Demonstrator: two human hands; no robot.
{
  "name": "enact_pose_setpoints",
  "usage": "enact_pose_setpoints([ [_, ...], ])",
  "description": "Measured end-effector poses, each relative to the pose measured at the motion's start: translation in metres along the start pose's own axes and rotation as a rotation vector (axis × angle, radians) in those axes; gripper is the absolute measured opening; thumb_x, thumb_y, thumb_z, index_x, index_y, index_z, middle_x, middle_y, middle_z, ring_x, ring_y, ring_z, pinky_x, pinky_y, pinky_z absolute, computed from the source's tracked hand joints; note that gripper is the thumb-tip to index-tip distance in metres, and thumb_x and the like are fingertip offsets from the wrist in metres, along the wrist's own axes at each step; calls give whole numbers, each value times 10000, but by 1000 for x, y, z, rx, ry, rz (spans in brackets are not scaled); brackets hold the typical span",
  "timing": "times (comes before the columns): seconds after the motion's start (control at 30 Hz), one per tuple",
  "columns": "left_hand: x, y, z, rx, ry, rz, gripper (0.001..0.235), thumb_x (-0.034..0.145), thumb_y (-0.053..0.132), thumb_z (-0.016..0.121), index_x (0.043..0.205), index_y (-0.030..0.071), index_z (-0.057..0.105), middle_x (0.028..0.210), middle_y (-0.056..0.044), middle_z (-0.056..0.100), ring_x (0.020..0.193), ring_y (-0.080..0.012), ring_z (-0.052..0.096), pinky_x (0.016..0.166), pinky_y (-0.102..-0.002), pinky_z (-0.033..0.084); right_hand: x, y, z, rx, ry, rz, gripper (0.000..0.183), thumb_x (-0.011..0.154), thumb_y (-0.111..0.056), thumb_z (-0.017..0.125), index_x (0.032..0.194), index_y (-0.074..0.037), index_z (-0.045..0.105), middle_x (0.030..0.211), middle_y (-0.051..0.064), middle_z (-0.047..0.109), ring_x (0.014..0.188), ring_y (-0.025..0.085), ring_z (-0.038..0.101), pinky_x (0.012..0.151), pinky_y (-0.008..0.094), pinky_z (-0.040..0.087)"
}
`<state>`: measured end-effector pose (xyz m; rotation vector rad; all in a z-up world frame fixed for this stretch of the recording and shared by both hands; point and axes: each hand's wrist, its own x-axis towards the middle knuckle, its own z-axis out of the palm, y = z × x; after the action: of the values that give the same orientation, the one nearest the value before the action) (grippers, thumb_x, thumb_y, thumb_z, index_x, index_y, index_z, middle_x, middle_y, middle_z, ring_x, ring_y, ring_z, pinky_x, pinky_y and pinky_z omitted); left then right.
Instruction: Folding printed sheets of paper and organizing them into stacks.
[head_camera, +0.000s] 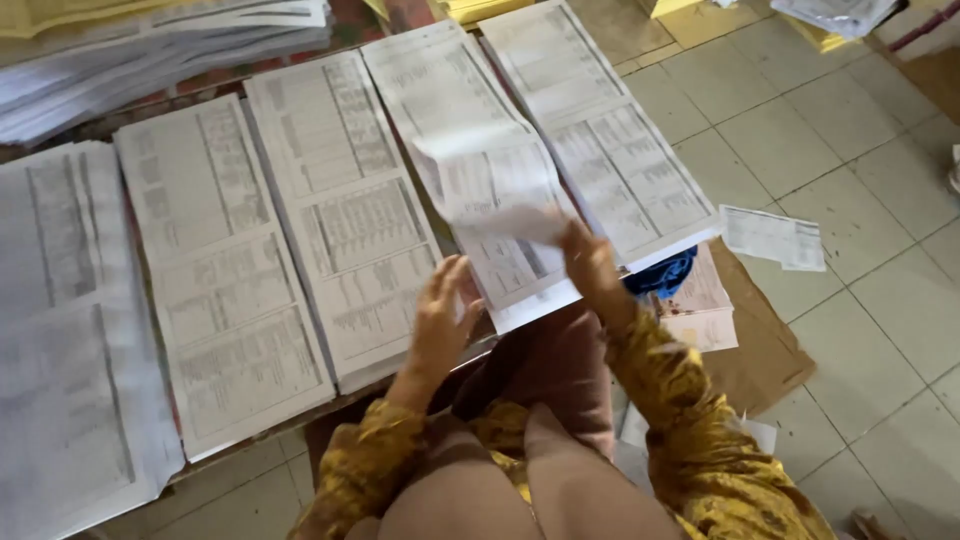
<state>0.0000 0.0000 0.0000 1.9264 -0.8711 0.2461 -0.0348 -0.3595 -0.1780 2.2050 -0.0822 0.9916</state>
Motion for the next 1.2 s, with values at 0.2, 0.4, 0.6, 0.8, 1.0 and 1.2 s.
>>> enact_pose_setpoints([
  [0.2,-86,-39,-92,717,-15,-163,1092,624,596,889,1551,178,490,1613,-199,393,1522,-439,318,1221,-567,227,230,85,-190,1114,149,355,368,1104,-52,483,1314,-127,776,944,11,738,791,274,717,812,325,582],
  [0.4,-128,-71,-100,692,-66,-140,410,751,233,852,1140,329,764,1395,-41,611,1336,-313,563,1055,-622,413,186,-88,-187,1436,85,27,264,1018,-11,562,1118,-44,804,1166,125,772,1095,309,732,981,397,576],
  [0.6,-94,-67,-105,660,18,-149,47,866,371,759,872,324,756,990,29,719,996,-222,699,937,-444,512,169,-155,-271,1396,-291,-125,146,773,-168,716,909,-120,692,1028,68,710,880,284,735,730,388,588],
  [0.8,-93,-43,-173,291,163,-335,723,885,260,808,1515,70,509,1461,-253,519,1385,-483,490,1142,-605,409,204,-103,-182,1393,-160,170,211,1041,-166,544,961,-35,689,807,187,679,667,361,653,609,438,490],
  [1.0,-159,-39,-242,709,-1,-606,1149,682,463,915,1618,96,359,1624,-245,272,1509,-533,219,1165,-749,245,328,-42,-254,1363,153,156,430,1066,52,486,1490,47,564,1482,203,622,1218,359,675,962,411,549],
  [1.2,-231,-91,-242,914,34,-476,331,812,209,805,1085,394,769,1520,-12,537,1471,-393,413,1115,-668,332,303,-171,-296,1641,121,-196,222,900,55,654,1015,-40,818,1174,143,776,1011,281,765,876,364,630],
])
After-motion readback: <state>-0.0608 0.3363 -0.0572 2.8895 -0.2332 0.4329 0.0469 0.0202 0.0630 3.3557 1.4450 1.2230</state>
